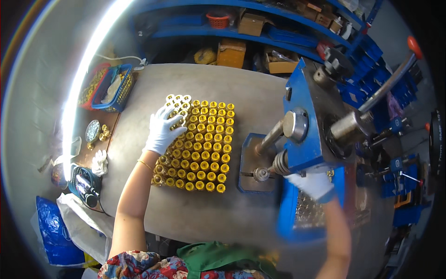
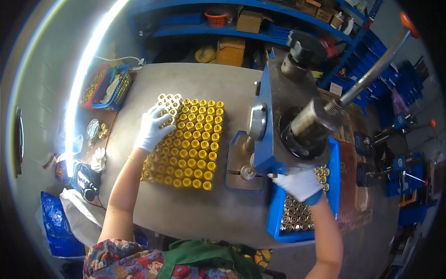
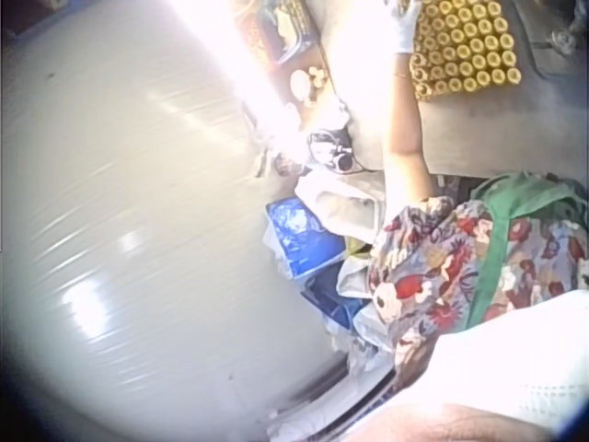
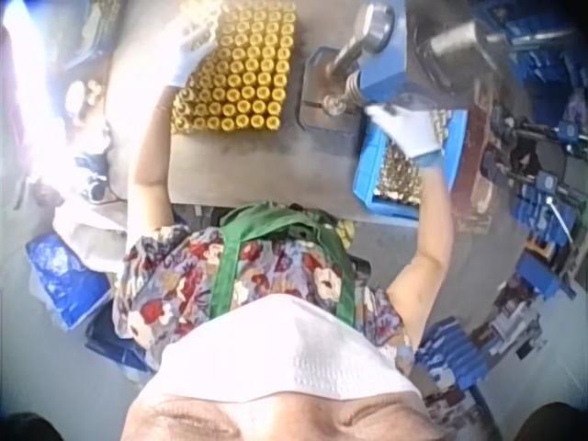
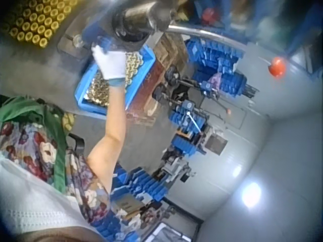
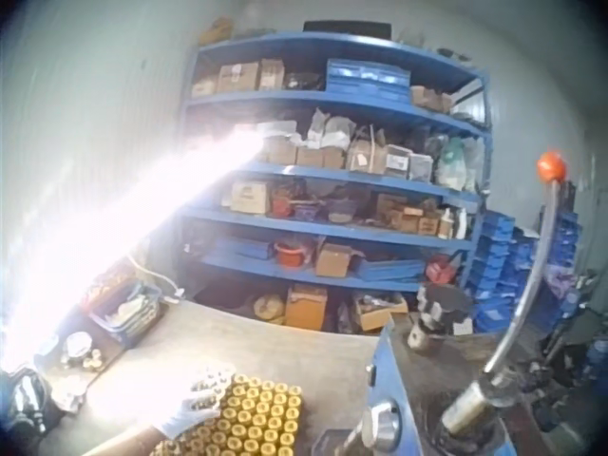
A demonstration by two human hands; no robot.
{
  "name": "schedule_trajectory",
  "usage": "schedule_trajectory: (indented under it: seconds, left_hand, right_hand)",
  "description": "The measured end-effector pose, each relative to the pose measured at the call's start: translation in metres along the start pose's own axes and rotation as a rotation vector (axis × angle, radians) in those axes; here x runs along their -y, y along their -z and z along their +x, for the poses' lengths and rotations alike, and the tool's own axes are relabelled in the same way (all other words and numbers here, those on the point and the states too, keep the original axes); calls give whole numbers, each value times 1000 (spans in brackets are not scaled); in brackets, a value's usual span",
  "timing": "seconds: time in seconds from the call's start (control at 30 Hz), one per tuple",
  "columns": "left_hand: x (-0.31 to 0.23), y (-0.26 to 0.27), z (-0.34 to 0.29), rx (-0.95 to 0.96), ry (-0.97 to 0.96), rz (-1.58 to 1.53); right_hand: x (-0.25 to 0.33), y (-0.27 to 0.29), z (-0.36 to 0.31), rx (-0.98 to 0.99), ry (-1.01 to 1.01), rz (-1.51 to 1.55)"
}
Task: The person puts on gloves, then inserts metal components into a manual press machine, operates the lever to press them, and transfers the pressed components into a tray.
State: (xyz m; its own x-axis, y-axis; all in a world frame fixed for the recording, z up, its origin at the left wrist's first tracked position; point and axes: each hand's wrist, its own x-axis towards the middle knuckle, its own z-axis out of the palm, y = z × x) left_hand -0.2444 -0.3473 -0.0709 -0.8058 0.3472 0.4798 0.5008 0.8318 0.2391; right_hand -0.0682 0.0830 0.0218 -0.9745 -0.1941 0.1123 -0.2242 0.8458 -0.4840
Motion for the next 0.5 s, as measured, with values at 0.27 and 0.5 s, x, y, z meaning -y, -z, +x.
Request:
schedule_trajectory:
  seconds: [0.27,0.5]
  left_hand:
    - [-27,6,-10,23,-46,109]
    - [-148,24,2,44,-181,-365]
  right_hand:
    - [21,-51,2,127,15,-84]
    - [53,107,67,-651,-30,1352]
